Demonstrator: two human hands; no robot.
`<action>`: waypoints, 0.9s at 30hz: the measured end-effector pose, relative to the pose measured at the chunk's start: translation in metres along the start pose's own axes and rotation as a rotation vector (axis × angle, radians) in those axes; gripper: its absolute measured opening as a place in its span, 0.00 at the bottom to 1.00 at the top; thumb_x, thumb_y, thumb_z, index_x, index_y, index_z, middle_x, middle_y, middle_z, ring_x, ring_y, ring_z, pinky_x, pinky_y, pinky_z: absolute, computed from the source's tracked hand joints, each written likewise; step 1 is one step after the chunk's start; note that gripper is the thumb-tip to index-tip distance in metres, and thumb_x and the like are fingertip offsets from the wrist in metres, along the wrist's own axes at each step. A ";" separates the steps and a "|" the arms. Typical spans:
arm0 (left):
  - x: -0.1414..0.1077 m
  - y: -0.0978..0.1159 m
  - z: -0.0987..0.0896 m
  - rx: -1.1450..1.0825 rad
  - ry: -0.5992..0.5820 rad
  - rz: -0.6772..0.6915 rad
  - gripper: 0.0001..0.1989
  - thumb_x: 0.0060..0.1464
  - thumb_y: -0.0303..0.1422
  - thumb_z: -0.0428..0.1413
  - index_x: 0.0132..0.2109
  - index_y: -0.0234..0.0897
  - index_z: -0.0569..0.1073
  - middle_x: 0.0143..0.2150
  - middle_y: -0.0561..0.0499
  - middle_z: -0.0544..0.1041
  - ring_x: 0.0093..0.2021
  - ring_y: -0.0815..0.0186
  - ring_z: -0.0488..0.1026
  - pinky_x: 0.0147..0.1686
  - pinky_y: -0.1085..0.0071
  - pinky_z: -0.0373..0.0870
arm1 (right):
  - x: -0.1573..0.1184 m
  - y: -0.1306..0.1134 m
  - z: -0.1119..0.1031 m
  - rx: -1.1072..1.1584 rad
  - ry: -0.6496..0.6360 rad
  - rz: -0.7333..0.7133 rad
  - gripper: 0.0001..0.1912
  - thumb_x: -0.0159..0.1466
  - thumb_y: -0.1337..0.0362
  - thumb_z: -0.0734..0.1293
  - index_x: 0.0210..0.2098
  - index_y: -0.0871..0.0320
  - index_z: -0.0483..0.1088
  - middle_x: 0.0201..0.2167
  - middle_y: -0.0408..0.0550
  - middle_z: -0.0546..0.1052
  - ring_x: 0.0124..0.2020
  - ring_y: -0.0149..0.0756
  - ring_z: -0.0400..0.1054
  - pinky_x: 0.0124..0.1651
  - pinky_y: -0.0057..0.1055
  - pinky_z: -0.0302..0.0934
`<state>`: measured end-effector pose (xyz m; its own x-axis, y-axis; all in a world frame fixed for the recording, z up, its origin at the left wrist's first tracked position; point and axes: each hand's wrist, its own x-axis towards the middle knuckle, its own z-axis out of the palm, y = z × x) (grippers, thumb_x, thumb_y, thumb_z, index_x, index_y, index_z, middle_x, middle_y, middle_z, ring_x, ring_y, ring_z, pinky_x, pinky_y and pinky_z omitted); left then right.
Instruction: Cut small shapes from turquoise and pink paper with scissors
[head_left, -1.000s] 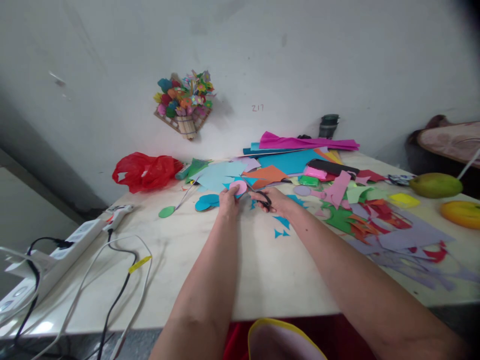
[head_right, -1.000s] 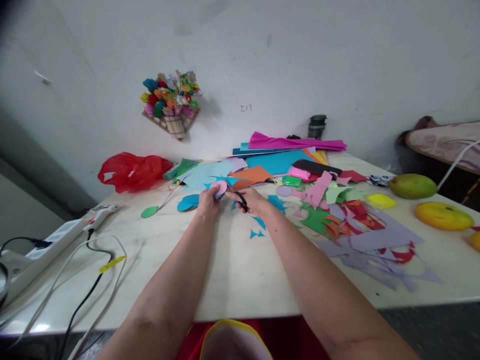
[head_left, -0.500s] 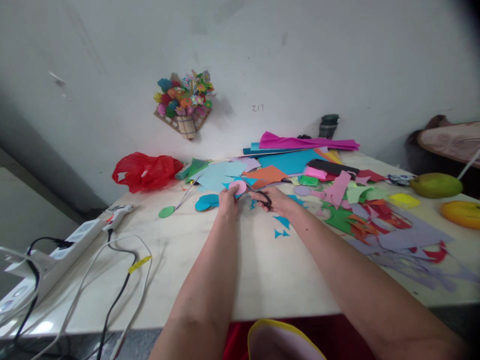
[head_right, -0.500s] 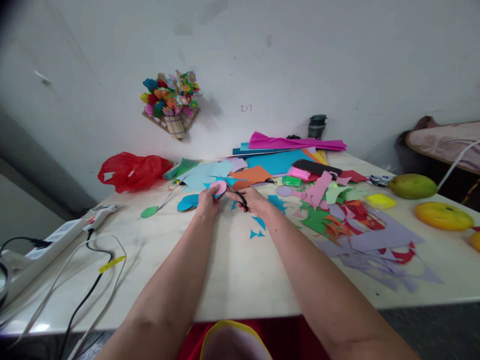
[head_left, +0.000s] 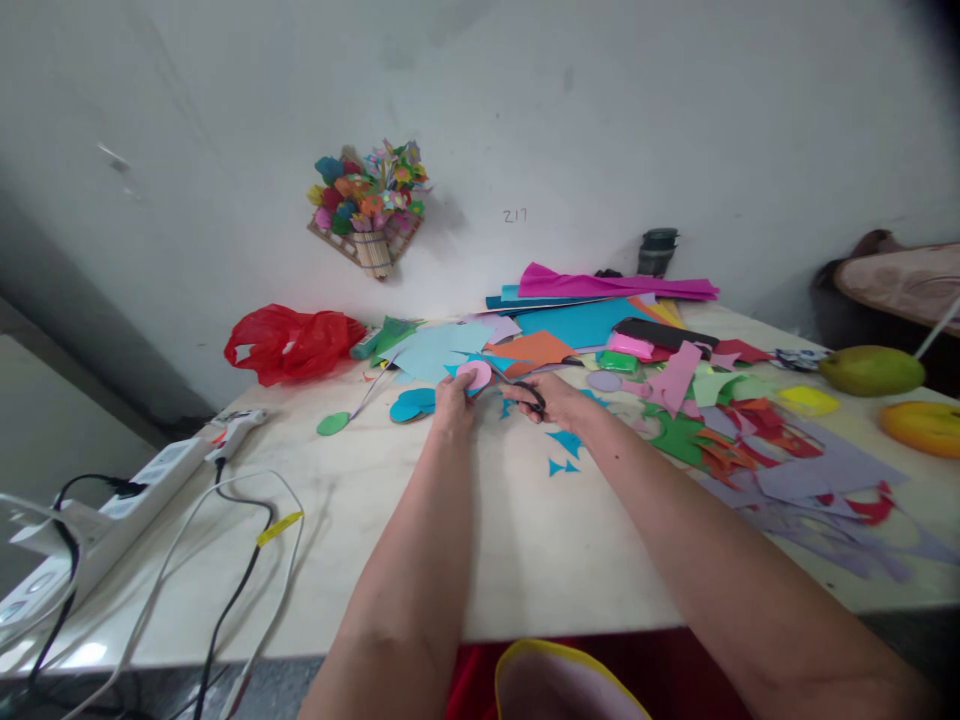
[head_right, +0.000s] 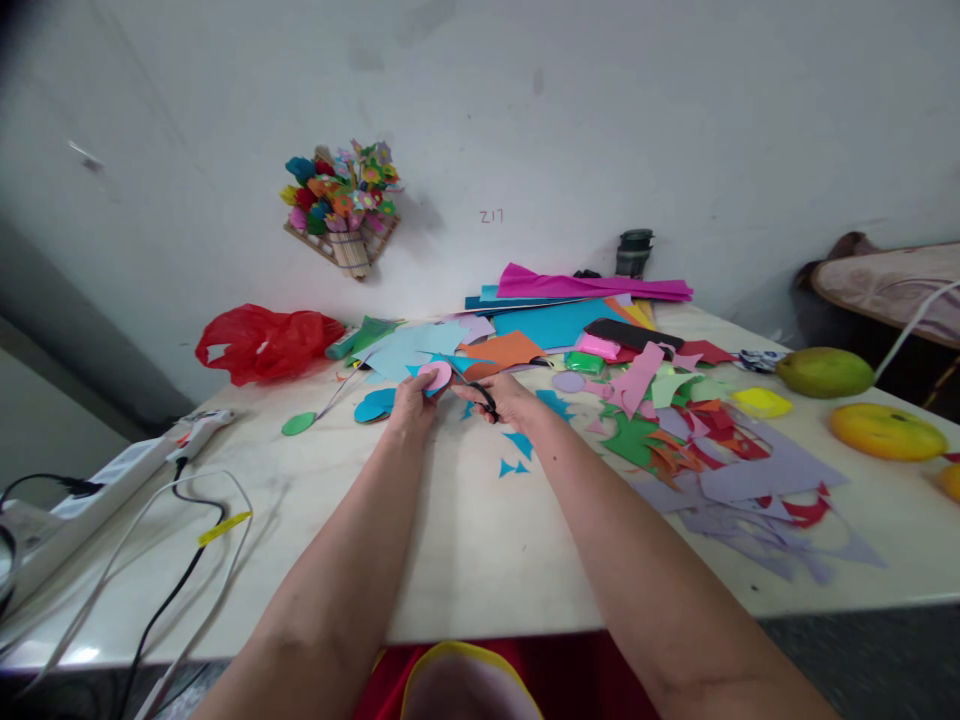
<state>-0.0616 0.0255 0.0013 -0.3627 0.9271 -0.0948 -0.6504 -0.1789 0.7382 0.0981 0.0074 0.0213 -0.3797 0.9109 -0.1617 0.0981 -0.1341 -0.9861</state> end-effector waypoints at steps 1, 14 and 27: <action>0.000 0.000 0.000 -0.005 0.000 -0.004 0.10 0.41 0.18 0.61 0.29 0.34 0.70 0.27 0.50 0.75 0.29 0.64 0.76 0.35 0.68 0.76 | 0.000 0.000 -0.001 -0.002 -0.003 0.000 0.14 0.56 0.64 0.74 0.22 0.60 0.65 0.13 0.37 0.63 0.12 0.20 0.51 0.15 0.19 0.45; -0.004 0.003 0.001 0.018 -0.025 -0.016 0.12 0.41 0.18 0.61 0.30 0.36 0.69 0.27 0.50 0.75 0.31 0.63 0.76 0.35 0.66 0.77 | -0.006 -0.002 -0.004 -0.018 -0.056 -0.004 0.16 0.57 0.57 0.75 0.27 0.61 0.69 0.14 0.38 0.66 0.12 0.20 0.55 0.13 0.18 0.44; -0.008 0.004 0.003 0.059 -0.023 -0.016 0.10 0.42 0.18 0.60 0.29 0.35 0.69 0.26 0.51 0.74 0.30 0.65 0.76 0.35 0.68 0.76 | -0.009 -0.005 -0.001 -0.007 -0.043 -0.010 0.15 0.59 0.57 0.73 0.26 0.60 0.68 0.14 0.38 0.65 0.12 0.20 0.53 0.11 0.19 0.42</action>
<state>-0.0594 0.0181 0.0075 -0.3369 0.9370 -0.0922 -0.6155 -0.1450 0.7747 0.1019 0.0007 0.0273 -0.4199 0.8946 -0.1532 0.1000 -0.1222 -0.9875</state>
